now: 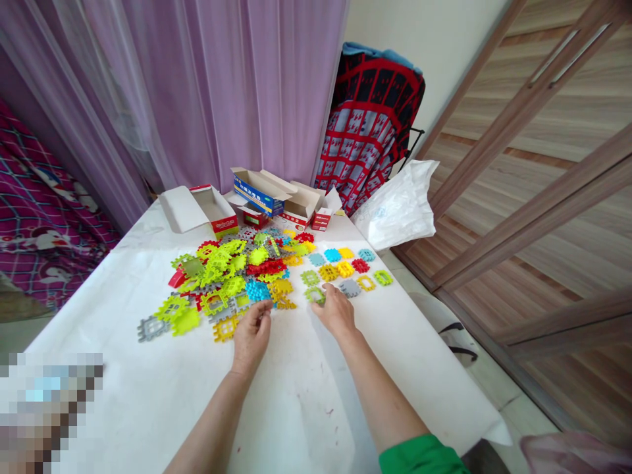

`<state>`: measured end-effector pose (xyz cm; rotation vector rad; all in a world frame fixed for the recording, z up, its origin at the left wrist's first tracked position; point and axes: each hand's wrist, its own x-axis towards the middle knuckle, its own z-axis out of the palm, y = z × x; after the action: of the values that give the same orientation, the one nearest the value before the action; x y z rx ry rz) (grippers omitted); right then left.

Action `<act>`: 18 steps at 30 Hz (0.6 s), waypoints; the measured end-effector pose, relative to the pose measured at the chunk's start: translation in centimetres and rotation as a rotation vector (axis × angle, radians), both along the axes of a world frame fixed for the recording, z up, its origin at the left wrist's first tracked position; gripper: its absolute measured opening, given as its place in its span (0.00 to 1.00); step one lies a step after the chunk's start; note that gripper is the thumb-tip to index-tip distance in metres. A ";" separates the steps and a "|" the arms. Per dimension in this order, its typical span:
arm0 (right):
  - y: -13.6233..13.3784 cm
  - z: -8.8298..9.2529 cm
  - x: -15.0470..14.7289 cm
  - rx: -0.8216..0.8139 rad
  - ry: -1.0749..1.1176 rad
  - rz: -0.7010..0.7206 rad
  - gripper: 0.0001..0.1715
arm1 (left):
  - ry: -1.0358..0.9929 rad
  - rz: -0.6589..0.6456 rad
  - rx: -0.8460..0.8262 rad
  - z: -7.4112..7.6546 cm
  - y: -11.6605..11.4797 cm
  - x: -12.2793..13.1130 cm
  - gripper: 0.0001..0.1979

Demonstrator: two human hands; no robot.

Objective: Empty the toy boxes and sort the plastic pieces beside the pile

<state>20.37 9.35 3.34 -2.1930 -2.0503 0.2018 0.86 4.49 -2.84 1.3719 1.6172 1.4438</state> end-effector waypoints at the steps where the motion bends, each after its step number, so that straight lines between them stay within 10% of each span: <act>1: 0.0 0.0 0.0 0.009 0.015 0.001 0.27 | -0.003 0.002 0.002 0.0 0.0 0.0 0.15; 18: 4.8 0.2 -1.9 0.088 0.028 -0.093 0.28 | 0.019 -0.011 0.014 -0.1 -0.1 -0.2 0.14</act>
<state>18.51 14.15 3.52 -2.2130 -1.8998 0.1296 0.64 4.43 -2.95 1.4048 1.6117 1.4426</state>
